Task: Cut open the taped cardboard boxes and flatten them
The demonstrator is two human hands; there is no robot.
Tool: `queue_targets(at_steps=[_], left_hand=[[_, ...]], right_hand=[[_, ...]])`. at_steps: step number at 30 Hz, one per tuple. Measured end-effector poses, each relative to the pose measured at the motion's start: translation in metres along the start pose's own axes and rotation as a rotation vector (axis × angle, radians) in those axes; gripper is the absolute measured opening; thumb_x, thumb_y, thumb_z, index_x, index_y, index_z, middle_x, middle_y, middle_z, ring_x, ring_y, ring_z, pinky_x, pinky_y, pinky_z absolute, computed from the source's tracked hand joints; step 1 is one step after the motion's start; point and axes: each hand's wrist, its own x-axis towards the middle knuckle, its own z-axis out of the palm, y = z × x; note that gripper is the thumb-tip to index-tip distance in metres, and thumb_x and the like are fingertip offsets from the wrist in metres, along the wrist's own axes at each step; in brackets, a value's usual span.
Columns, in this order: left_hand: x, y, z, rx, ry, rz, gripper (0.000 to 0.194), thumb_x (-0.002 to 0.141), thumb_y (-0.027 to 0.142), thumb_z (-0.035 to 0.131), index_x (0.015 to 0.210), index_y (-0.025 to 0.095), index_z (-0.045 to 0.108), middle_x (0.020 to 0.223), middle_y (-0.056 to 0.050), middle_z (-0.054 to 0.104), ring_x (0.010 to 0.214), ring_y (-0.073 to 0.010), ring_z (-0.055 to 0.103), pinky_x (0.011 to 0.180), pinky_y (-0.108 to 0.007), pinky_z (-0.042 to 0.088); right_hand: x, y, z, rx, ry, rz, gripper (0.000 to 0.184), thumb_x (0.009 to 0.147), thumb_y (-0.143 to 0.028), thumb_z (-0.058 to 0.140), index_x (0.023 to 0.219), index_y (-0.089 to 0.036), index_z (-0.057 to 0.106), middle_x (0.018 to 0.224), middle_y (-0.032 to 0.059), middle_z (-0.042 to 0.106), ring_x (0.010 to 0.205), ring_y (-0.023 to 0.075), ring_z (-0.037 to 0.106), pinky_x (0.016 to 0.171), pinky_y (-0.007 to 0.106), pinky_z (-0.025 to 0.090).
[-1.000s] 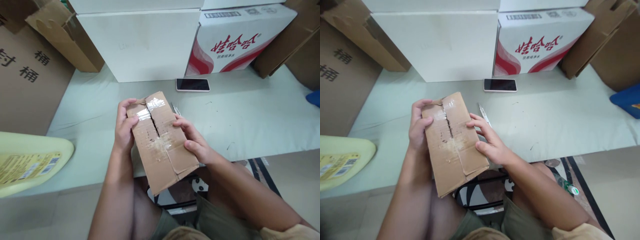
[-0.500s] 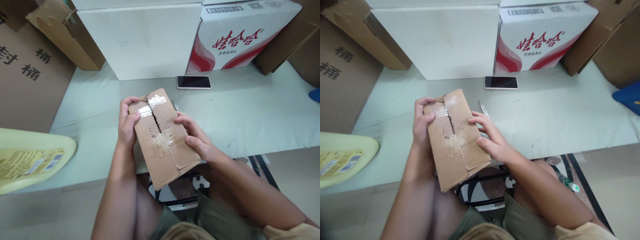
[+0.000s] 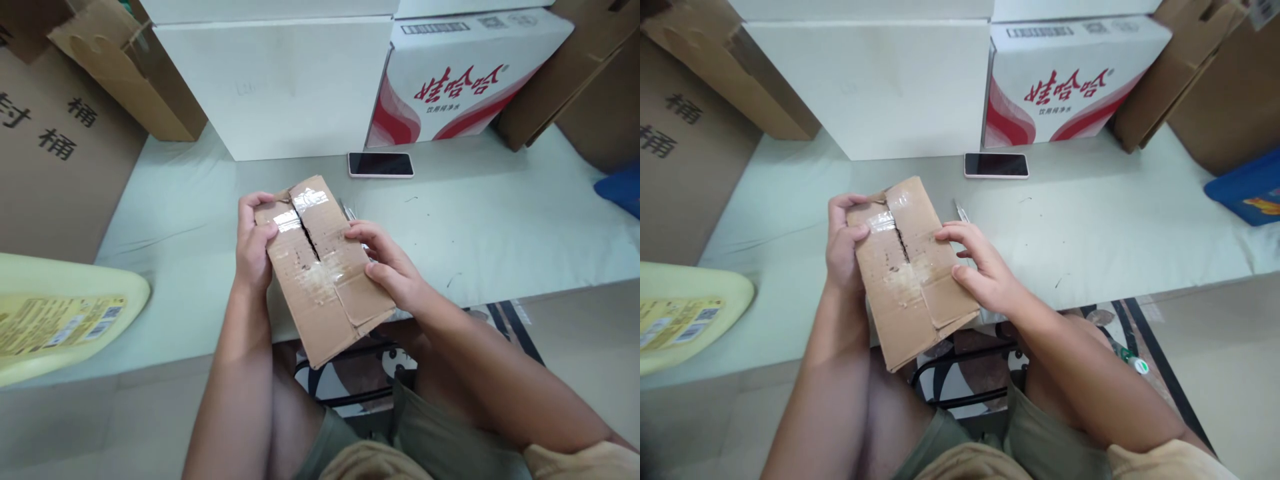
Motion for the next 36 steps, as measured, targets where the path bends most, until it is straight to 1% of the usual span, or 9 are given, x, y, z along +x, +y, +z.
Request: queue_targets(at_steps=[4, 7, 10, 14, 19, 23, 25, 30, 36], left_hand=[[0.000, -0.001, 0.000, -0.038, 0.033, 0.001, 0.036, 0.074, 0.042, 0.076, 0.104, 0.029, 0.060, 0.100, -0.004, 0.064, 0.086, -0.0229, 0.063, 0.072, -0.036, 0.053], [0.000, -0.001, 0.000, -0.028, 0.049, 0.002, 0.033, 0.073, 0.040, 0.075, 0.101, 0.029, 0.062, 0.099, -0.005, 0.065, 0.084, -0.0229, 0.063, 0.070, -0.037, 0.054], [0.001, -0.002, 0.000, -0.031, 0.055, -0.001, 0.033, 0.072, 0.038, 0.075, 0.101, 0.029, 0.063, 0.100, -0.005, 0.066, 0.085, -0.0235, 0.063, 0.072, -0.037, 0.055], [0.001, -0.004, 0.002, -0.064, 0.054, 0.019, 0.033, 0.072, 0.035, 0.075, 0.102, 0.028, 0.063, 0.097, -0.005, 0.066, 0.086, -0.0231, 0.064, 0.073, -0.036, 0.055], [-0.001, -0.005, -0.001, 0.041, 0.080, 0.082, 0.031, 0.074, 0.040, 0.073, 0.102, 0.026, 0.069, 0.104, -0.005, 0.068, 0.094, -0.0241, 0.062, 0.081, -0.037, 0.054], [-0.003, -0.005, -0.002, 0.088, 0.042, 0.134, 0.033, 0.081, 0.046, 0.074, 0.109, 0.028, 0.071, 0.108, -0.005, 0.069, 0.095, -0.0246, 0.063, 0.085, -0.038, 0.055], [-0.003, -0.003, -0.002, 0.122, 0.054, 0.176, 0.029, 0.081, 0.039, 0.072, 0.109, 0.029, 0.075, 0.107, -0.005, 0.071, 0.098, -0.0257, 0.064, 0.092, -0.041, 0.056], [0.000, 0.002, -0.004, 0.267, -0.006, 0.272, 0.023, 0.081, 0.026, 0.060, 0.087, 0.028, 0.082, 0.109, -0.007, 0.073, 0.128, -0.0321, 0.061, 0.119, -0.050, 0.047], [0.000, 0.004, -0.005, 0.278, -0.015, 0.276, 0.025, 0.078, 0.022, 0.060, 0.085, 0.027, 0.083, 0.111, -0.008, 0.068, 0.124, -0.0320, 0.061, 0.124, -0.051, 0.044]], right_hand=[[0.007, 0.018, -0.010, 0.002, 0.173, 0.067, 0.048, 0.096, -0.054, 0.051, 0.136, -0.029, 0.061, 0.138, 0.0092, 0.068, 0.117, 0.0279, 0.067, 0.097, 0.045, 0.056], [0.017, 0.031, -0.022, -0.318, 0.345, 0.245, 0.051, 0.093, -0.057, 0.055, 0.130, -0.023, 0.064, 0.110, 0.0085, 0.072, 0.085, 0.0229, 0.064, 0.081, 0.040, 0.053], [0.024, 0.037, -0.027, -0.686, 0.261, 0.384, 0.061, 0.085, -0.054, 0.070, 0.136, -0.020, 0.065, 0.104, 0.0090, 0.074, 0.081, 0.0243, 0.064, 0.076, 0.039, 0.049], [0.027, 0.036, -0.023, -0.859, 0.151, 0.478, 0.062, 0.084, -0.035, 0.069, 0.143, -0.018, 0.064, 0.107, 0.0135, 0.078, 0.091, 0.0315, 0.069, 0.076, 0.039, 0.048], [0.027, 0.031, -0.024, -0.810, 0.172, 0.494, 0.041, 0.090, -0.029, 0.054, 0.127, -0.019, 0.071, 0.087, 0.0100, 0.075, 0.082, 0.0293, 0.068, 0.073, 0.037, 0.046], [0.026, 0.030, -0.027, -0.617, 0.233, 0.424, 0.057, 0.092, -0.025, 0.042, 0.147, -0.023, 0.058, 0.079, 0.0021, 0.070, 0.067, 0.0231, 0.062, 0.067, 0.035, 0.047], [0.025, 0.030, -0.026, -0.465, 0.274, 0.364, 0.055, 0.090, -0.024, 0.041, 0.141, -0.025, 0.062, 0.082, 0.0014, 0.072, 0.062, 0.0197, 0.058, 0.065, 0.034, 0.047], [0.021, 0.028, -0.023, -0.375, 0.281, 0.314, 0.047, 0.089, -0.027, 0.041, 0.123, -0.022, 0.073, 0.088, 0.0037, 0.073, 0.065, 0.0179, 0.058, 0.073, 0.037, 0.049], [0.021, 0.026, -0.023, -0.399, 0.288, 0.303, 0.047, 0.091, -0.038, 0.047, 0.126, -0.020, 0.073, 0.082, 0.0031, 0.069, 0.070, 0.0209, 0.061, 0.078, 0.041, 0.052]])
